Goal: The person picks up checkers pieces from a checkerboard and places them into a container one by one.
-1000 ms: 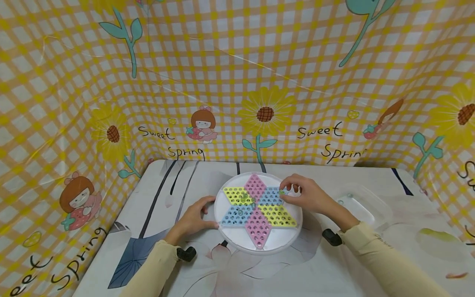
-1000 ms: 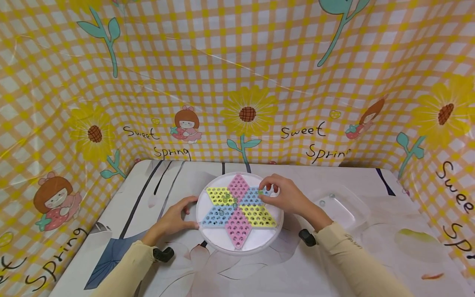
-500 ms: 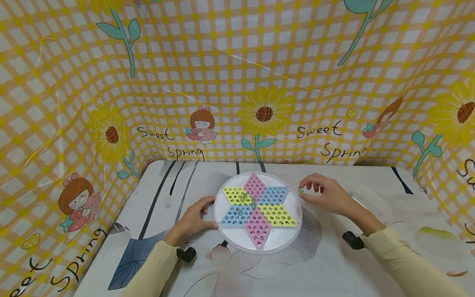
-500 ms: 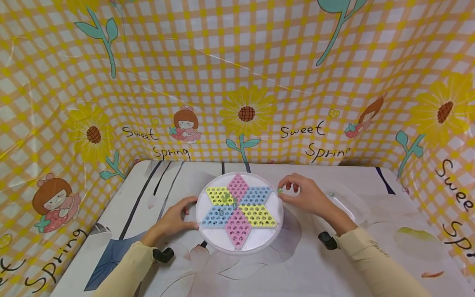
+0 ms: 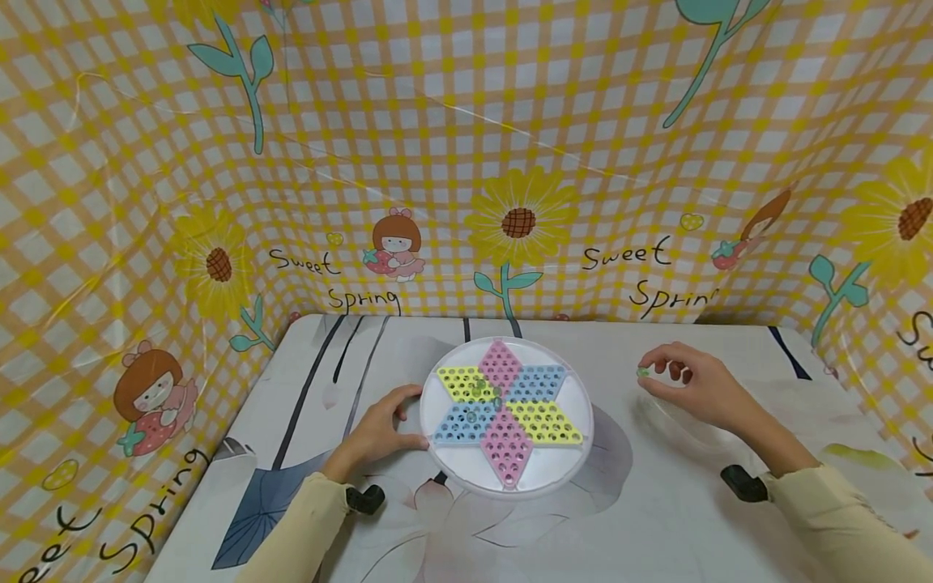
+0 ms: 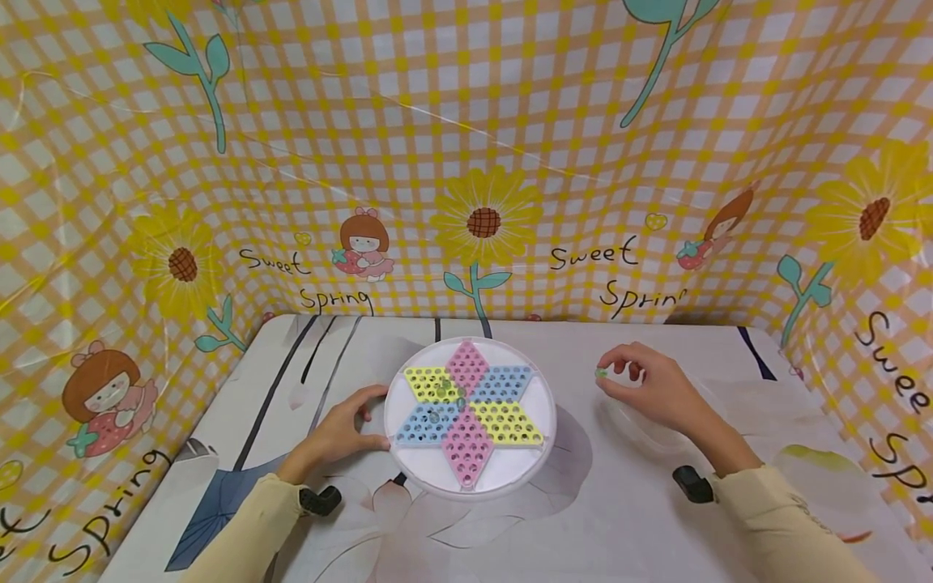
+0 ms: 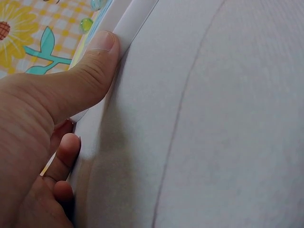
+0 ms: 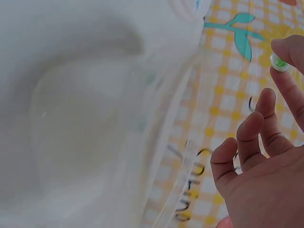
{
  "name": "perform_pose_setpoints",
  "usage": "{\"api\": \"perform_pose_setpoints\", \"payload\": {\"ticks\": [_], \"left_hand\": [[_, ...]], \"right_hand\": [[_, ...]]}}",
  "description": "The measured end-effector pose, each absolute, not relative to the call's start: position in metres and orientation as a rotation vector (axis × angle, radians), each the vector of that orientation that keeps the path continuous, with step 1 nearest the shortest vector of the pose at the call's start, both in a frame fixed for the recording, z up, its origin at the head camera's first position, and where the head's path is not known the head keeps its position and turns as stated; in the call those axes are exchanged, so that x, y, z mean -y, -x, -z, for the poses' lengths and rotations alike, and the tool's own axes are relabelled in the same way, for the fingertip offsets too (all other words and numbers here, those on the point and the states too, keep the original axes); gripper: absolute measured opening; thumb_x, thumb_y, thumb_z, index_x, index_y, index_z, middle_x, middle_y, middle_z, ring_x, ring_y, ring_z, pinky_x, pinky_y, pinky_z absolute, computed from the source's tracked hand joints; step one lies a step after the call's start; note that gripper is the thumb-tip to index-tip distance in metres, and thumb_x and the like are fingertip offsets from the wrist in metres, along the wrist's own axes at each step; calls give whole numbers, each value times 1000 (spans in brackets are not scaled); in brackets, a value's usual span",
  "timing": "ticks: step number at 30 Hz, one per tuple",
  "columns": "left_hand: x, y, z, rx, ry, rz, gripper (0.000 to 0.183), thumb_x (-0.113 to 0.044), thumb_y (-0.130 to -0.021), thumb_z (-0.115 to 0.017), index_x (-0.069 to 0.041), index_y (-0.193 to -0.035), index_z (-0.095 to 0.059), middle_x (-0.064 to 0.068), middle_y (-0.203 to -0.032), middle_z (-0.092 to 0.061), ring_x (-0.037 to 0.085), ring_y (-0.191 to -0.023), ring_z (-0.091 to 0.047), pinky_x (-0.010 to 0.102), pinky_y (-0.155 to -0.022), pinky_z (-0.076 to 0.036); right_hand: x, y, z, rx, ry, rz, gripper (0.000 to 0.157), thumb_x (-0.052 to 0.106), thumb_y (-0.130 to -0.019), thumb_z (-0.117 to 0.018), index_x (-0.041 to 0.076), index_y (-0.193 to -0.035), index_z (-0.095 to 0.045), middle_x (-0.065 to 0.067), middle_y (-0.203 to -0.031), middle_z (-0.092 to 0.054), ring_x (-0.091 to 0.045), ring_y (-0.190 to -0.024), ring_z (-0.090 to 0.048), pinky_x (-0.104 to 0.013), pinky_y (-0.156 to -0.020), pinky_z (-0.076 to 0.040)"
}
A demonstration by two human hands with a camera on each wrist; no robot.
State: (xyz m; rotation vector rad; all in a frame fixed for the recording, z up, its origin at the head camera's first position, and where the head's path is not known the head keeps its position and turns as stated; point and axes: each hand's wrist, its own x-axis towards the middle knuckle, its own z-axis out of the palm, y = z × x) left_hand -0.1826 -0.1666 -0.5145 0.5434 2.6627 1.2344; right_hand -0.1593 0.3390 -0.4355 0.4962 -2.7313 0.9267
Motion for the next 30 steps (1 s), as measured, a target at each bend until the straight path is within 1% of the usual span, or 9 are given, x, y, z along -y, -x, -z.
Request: {"api": "perform_pose_setpoints", "payload": {"ticks": [4, 12, 30], "left_hand": [[166, 183, 515, -2660, -548, -1237, 87, -25, -74, -95, -14, -148, -51, 3, -102, -54, 19, -95, -48, 37, -84, -39], [167, 184, 516, -2667, -539, -1237, 87, -25, -73, -95, -15, -147, -52, 3, -103, -54, 19, -96, -48, 37, -85, -40], [167, 184, 517, -2673, -563, -1230, 87, -25, -74, -95, -14, -148, -51, 3, -105, -55, 19, -95, -48, 36, -85, -39]], "right_hand": [[-356, 155, 439, 2727, -457, -941, 17, 19, -91, -80, 21, -105, -71, 0, -92, -58, -13, -76, -48, -26, -62, -39], [-378, 149, 448, 2703, -399, -933, 18, 15, -90, -81, 17, -104, -72, -2, -92, -58, -10, -75, -48, -24, -61, -38], [-391, 152, 449, 2819, -352, -916, 18, 18, -92, -79, 12, -107, -72, -6, -95, -59, -11, -77, -48, -26, -60, -39]]}}
